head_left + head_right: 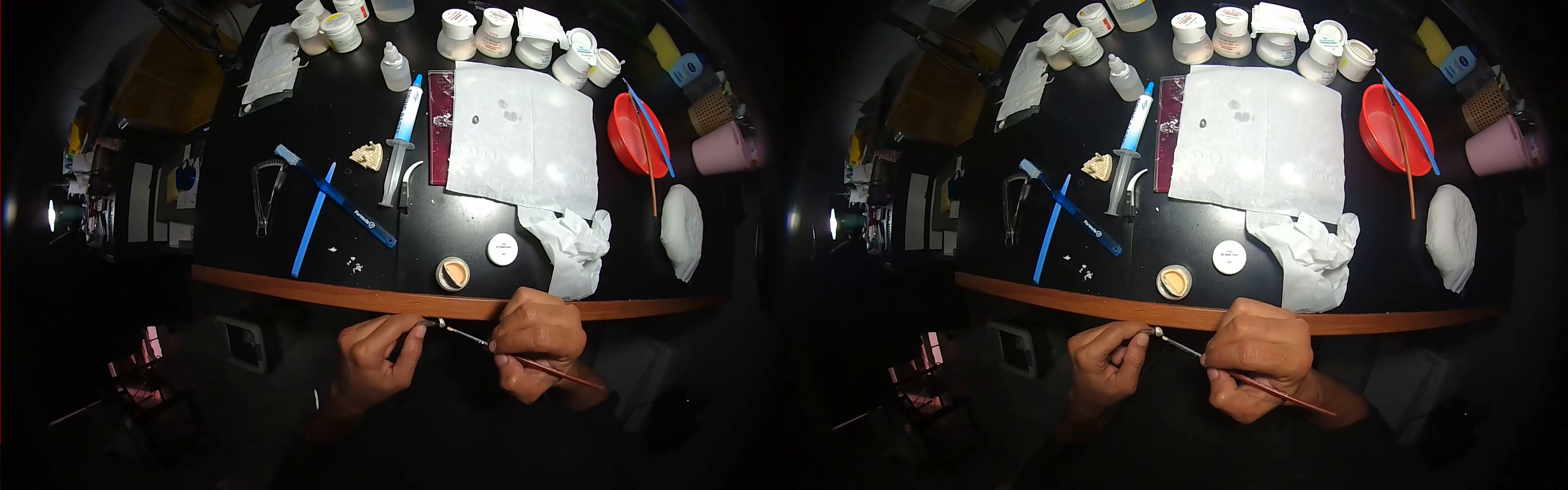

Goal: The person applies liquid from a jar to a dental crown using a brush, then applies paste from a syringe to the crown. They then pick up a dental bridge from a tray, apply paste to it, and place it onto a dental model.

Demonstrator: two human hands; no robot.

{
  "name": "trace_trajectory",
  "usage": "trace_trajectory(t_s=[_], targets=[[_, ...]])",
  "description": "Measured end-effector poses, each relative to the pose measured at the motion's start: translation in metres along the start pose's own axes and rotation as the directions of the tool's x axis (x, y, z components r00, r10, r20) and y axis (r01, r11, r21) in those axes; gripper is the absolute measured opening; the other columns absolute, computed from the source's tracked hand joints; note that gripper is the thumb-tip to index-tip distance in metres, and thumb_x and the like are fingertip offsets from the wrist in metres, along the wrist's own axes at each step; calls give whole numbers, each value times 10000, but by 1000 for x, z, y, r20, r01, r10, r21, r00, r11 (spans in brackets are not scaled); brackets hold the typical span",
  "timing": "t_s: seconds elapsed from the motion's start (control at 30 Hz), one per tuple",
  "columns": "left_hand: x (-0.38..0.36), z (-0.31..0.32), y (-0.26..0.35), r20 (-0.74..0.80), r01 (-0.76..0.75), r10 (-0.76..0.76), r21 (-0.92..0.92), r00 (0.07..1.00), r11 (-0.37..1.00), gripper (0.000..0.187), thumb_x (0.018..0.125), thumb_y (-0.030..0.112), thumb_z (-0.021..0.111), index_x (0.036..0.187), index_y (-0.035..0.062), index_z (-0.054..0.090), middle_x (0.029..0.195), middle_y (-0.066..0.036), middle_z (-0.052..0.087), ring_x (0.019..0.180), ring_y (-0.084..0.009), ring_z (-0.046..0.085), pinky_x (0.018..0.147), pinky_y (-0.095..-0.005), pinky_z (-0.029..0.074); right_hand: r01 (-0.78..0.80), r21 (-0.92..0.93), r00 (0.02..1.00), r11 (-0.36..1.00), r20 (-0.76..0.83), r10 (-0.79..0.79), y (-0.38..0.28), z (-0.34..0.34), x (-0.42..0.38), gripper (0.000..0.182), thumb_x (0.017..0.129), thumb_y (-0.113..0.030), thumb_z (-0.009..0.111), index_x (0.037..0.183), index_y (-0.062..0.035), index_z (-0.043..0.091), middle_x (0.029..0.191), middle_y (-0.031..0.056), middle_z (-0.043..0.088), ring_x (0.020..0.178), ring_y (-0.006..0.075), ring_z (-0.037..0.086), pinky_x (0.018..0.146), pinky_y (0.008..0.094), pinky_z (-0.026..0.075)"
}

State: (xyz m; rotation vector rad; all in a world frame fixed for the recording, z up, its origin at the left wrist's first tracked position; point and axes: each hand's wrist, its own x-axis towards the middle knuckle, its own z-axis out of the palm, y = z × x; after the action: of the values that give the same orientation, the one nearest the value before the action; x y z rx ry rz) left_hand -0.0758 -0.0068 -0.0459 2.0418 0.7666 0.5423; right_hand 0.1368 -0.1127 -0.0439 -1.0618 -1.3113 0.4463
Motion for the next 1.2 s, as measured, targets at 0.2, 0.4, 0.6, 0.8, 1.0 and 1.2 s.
trace_trajectory(t_s=[0.2,0.4,0.6,0.8,1.0,1.2], targets=[[-3,-2,6,105,224,-207,-184,973,957,130,1033,68,667,994,-30,742,678,-56,706,557,-87,660,507,-222,479,62,-177,997,982,-43,-70,2,11,-5,227,616,80,722,824,-11,723,718,63,683,601,191,654,547,283,522],[-1,-3,9,109,244,-227,-180,968,953,134,1041,68,660,1009,-31,744,680,-57,710,578,-91,677,518,-222,495,82,-230,994,970,-52,-96,4,17,-4,220,638,76,760,836,-15,732,733,61,702,611,193,677,554,279,526],[-2,1,10,57,205,-198,-174,978,963,127,1034,53,666,1032,-36,757,675,-42,702,560,-60,645,505,-205,472,83,-195,996,977,-2,-85,1,13,-3,226,628,79,751,832,-17,734,729,57,697,604,189,671,544,280,517],[-3,1,9,46,190,-185,-165,982,968,115,1025,38,675,1040,-40,758,678,-41,703,562,-55,641,501,-203,466,77,-200,996,977,-17,-82,1,13,-2,228,613,78,738,819,-17,725,718,56,680,591,188,656,521,281,500],[-3,2,9,35,184,-181,-173,983,968,111,1022,32,676,1030,-41,759,681,-46,706,559,-51,636,491,-203,455,66,-186,997,980,-24,-72,2,13,-3,221,608,83,731,804,-18,714,716,55,673,584,186,645,511,281,497],[-3,-1,7,59,217,-209,-217,976,952,110,1027,52,674,1023,-41,734,692,-43,704,565,-89,666,517,-219,486,25,-161,997,987,-72,-37,-4,5,1,239,634,94,732,847,-12,714,737,73,688,591,189,630,524,286,485]])
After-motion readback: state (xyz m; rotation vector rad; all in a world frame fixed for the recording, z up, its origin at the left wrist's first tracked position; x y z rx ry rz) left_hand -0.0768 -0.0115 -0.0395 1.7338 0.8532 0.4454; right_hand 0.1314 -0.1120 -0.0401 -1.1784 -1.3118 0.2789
